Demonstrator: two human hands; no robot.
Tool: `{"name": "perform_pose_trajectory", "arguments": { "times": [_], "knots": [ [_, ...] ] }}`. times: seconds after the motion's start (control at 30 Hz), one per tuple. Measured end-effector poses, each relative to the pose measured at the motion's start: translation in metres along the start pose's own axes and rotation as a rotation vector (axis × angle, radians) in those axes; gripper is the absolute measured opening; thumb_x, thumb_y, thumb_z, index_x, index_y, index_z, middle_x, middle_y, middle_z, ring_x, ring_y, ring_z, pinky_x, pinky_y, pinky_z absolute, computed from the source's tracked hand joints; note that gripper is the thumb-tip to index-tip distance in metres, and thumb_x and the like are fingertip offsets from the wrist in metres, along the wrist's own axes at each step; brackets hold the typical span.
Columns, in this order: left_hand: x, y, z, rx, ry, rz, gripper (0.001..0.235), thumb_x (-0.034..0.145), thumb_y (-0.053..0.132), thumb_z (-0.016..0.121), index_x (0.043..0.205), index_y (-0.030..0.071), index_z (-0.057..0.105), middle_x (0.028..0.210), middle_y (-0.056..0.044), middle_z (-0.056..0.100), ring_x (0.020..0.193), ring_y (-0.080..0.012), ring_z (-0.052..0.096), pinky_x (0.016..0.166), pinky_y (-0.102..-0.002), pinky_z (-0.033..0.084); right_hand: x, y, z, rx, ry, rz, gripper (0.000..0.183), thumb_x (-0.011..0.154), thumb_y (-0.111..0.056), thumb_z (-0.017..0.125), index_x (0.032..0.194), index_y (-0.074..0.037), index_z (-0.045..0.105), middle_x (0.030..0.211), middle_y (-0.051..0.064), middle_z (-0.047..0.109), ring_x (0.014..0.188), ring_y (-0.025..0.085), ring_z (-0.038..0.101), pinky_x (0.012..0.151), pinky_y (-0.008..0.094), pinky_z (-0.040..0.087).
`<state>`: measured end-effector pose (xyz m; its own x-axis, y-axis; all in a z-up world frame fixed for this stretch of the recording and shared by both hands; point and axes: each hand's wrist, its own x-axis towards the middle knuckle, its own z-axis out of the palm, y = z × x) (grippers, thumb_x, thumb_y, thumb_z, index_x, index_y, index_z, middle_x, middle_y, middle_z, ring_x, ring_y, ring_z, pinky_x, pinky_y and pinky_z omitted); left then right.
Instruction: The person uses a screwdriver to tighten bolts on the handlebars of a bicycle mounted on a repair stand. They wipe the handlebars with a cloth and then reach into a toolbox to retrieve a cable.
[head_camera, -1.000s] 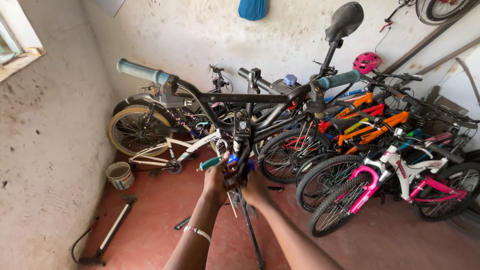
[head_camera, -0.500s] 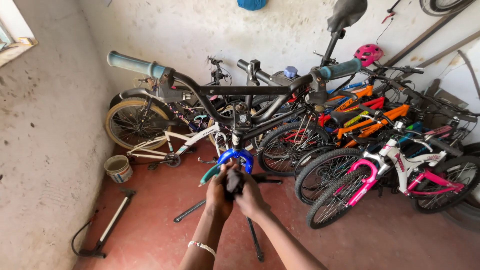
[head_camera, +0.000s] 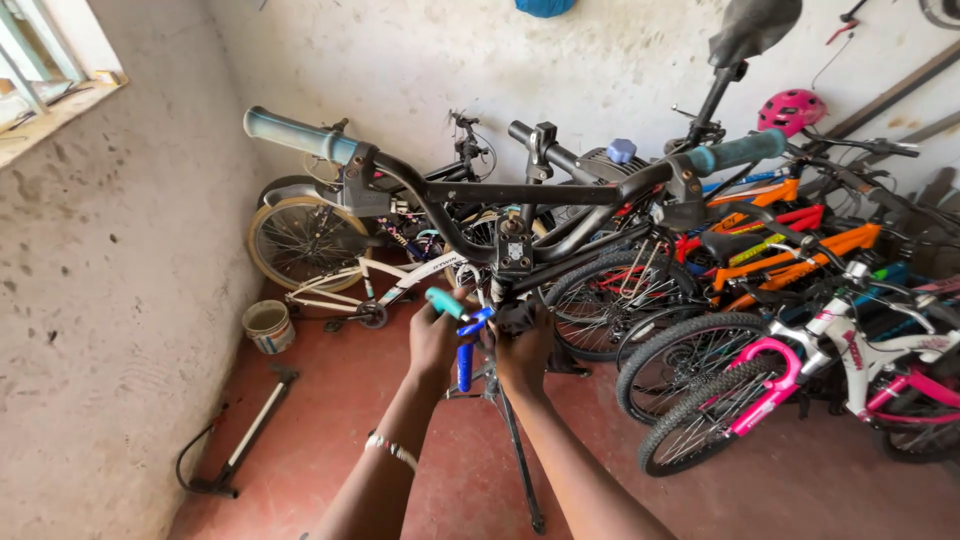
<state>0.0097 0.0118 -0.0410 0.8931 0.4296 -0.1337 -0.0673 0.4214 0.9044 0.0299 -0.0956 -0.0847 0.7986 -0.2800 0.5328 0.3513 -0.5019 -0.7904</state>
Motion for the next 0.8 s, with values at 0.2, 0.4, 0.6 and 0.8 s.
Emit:
{"name": "perform_pose_trajectory", "arguments": {
  "times": [0.2, 0.4, 0.6, 0.8],
  "knots": [
    [0.029, -0.028, 0.014, 0.421, -0.223, -0.087, 0.042, 0.077, 0.049, 0.073, 0.089, 0.009, 0.073, 0.089, -0.019, 0.065, 0.085, -0.0286, 0.064, 0.077, -0.039, 0.056, 0.004, 0.045, 0.027, -0.101, 0.143, -0.098, 0.039, 0.062, -0.021, 0.083, 0.089, -0.002, 0.063, 0.089, 0.014, 0.059, 0.084, 0.036, 0.059, 0.075, 0.042, 0.049],
    [0.023, -0.030, 0.010, 0.626, -0.195, -0.044, 0.046, 0.077, 0.058, 0.063, 0.106, 0.023, 0.070, 0.098, -0.013, 0.068, 0.105, -0.0322, 0.060, 0.092, -0.042, 0.047, 0.017, 0.063, 0.000, 0.103, -0.019, -0.148, 0.037, 0.058, 0.005, 0.073, 0.093, -0.009, 0.071, 0.081, 0.014, 0.069, 0.086, 0.035, 0.066, 0.078, 0.038, 0.052],
    [0.030, -0.044, 0.005, 0.575, -0.143, -0.045, 0.049, 0.077, 0.059, 0.064, 0.076, 0.010, 0.067, 0.078, -0.014, 0.065, 0.085, -0.0288, 0.061, 0.081, -0.038, 0.046, 0.007, 0.110, -0.012, -0.208, -0.133, -0.225, 0.019, 0.063, -0.005, 0.078, 0.080, -0.008, 0.069, 0.069, 0.010, 0.068, 0.071, 0.031, 0.068, 0.071, 0.038, 0.054],
    [-0.019, 0.000, 0.017, 0.463, -0.228, -0.074, 0.057, 0.079, 0.038, 0.054, 0.127, 0.007, 0.056, 0.138, -0.006, 0.051, 0.132, -0.0215, 0.044, 0.106, -0.033, 0.034, -0.067, 0.134, -0.034, -0.273, -0.662, 0.517, 0.028, 0.068, -0.014, 0.080, 0.093, -0.007, 0.068, 0.093, 0.006, 0.073, 0.080, 0.015, 0.072, 0.073, 0.025, 0.060]
  ]
}}
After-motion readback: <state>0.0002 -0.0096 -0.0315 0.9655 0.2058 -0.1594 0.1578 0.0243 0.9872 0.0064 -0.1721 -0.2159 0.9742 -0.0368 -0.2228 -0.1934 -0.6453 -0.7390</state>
